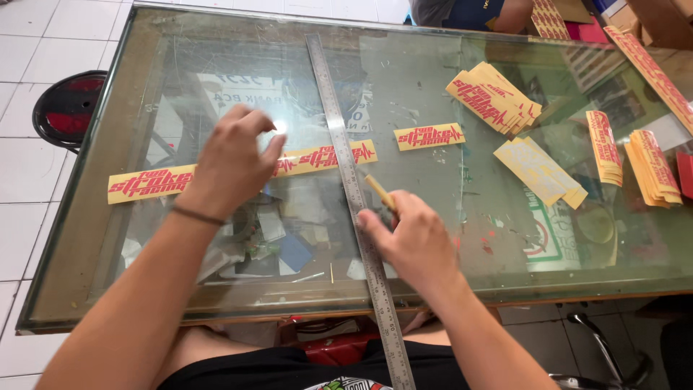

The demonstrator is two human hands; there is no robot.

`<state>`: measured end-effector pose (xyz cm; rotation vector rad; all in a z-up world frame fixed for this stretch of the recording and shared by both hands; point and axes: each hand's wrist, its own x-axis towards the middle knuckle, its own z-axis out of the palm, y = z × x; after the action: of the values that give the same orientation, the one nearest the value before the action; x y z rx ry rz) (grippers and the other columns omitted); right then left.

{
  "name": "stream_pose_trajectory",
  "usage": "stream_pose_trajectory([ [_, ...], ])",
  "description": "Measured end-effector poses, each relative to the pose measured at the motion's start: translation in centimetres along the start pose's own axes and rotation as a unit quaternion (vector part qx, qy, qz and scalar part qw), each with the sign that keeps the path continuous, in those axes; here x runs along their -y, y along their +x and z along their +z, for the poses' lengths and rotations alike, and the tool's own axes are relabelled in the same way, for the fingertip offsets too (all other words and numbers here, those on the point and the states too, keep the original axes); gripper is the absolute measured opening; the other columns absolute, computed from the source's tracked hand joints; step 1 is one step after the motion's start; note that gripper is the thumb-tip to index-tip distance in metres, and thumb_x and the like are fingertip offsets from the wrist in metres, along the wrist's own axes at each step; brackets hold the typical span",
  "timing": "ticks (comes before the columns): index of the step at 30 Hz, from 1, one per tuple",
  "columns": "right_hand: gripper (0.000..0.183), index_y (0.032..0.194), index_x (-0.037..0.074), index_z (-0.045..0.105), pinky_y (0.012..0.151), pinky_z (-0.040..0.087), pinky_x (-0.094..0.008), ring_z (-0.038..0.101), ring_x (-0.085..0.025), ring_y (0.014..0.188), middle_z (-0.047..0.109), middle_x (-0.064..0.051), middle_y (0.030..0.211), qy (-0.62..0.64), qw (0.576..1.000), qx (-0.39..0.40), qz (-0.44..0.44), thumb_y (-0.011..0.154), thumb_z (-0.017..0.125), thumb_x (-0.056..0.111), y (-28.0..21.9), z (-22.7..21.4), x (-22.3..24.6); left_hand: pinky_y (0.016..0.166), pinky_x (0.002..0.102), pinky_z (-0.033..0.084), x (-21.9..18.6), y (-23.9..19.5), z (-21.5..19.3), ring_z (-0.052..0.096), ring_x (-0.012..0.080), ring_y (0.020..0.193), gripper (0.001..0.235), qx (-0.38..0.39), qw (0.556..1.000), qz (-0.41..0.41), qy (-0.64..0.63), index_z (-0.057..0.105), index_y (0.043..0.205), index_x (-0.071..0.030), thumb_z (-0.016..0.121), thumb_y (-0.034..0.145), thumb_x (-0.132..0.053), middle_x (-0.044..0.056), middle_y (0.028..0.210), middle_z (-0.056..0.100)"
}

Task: The person uses a ruler and a utility knife to cut long sticker strips into smaller pieces on a glass table. They measure, score, and separate the stickers, then stack the cut pieces on the table.

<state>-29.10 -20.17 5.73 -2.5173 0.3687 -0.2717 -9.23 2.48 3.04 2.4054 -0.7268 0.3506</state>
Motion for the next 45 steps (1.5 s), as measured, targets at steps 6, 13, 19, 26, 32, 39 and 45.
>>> stream_pose_trajectory([
  [6,0.045,0.118,0.01,0.066,0.073,0.061,-0.046,0.072,-0.035,0.09,0.059,-0.009,0.099,-0.101,0.992,0.022,-0.07,0.09,0.068,0.046,-1.3,4.5,-1.4,0.072,0.047,0.058,2.6,-4.6,0.8,0.068,0.0326,0.089,0.018,0.061,0.984,-0.021,0.169,0.077,0.101,-0.025,0.068,0.093,-0.039,0.005,0.1,0.065],
  [13,0.045,0.123,0.009,0.065,0.07,0.06,-0.047,0.071,-0.037,0.091,0.059,-0.01,0.101,-0.086,0.991,0.018,-0.097,0.091,0.065,0.041,-0.6,4.7,-1.2,0.074,0.044,0.056,-0.4,-3.4,3.8,0.066,0.03,0.089,0.016,0.036,0.988,0.051,0.144,0.076,0.104,-0.022,0.068,0.095,-0.031,0.005,0.1,0.064],
  [19,0.038,0.125,0.006,0.073,0.082,0.057,-0.047,0.069,-0.041,0.097,0.065,-0.017,0.107,-0.085,0.98,-0.093,-0.155,0.087,0.067,0.01,4.9,3.7,-3.6,0.1,0.053,0.048,-6.0,-2.2,1.8,0.061,0.0397,0.119,0.053,0.023,0.986,0.136,0.094,0.069,0.13,-0.01,0.067,0.093,-0.048,0.018,0.128,0.061],
  [26,0.038,0.122,0.014,0.076,0.089,0.057,-0.044,0.067,-0.036,0.101,0.066,-0.01,0.123,-0.134,0.973,-0.091,-0.163,0.085,0.068,0.018,6.3,5.2,-5.6,0.116,0.058,0.035,-4.4,-2.8,2.0,0.047,0.0407,0.139,0.069,0.113,0.979,0.141,0.097,0.064,0.136,-0.014,0.061,0.088,-0.063,0.015,0.145,0.054],
  [32,0.04,0.123,0.015,0.076,0.09,0.056,-0.043,0.066,-0.035,0.102,0.066,-0.009,0.126,-0.136,0.975,-0.084,-0.154,0.085,0.067,0.018,6.3,5.1,-5.5,0.12,0.055,0.03,-2.7,-3.6,1.9,0.04,0.0378,0.147,0.067,0.129,0.979,0.151,0.048,0.06,0.141,-0.012,0.058,0.094,-0.06,0.013,0.151,0.052],
  [39,0.042,0.126,0.013,0.075,0.091,0.055,-0.043,0.066,-0.035,0.104,0.067,-0.011,0.13,-0.134,0.976,-0.079,-0.151,0.086,0.066,0.016,6.2,5.0,-5.2,0.122,0.053,0.024,-3.0,-3.5,2.3,0.036,0.0332,0.15,0.071,0.15,0.978,0.124,0.071,0.056,0.147,-0.019,0.052,0.094,-0.066,0.006,0.157,0.048],
  [45,0.042,0.127,0.011,0.074,0.091,0.056,-0.043,0.067,-0.037,0.105,0.068,-0.013,0.131,-0.136,0.977,-0.074,-0.143,0.087,0.065,0.014,5.9,4.4,-4.3,0.123,0.052,0.022,-3.5,-3.5,2.5,0.034,0.0305,0.151,0.071,0.153,0.98,0.1,0.073,0.055,0.147,-0.022,0.051,0.094,-0.068,0.003,0.158,0.047],
])
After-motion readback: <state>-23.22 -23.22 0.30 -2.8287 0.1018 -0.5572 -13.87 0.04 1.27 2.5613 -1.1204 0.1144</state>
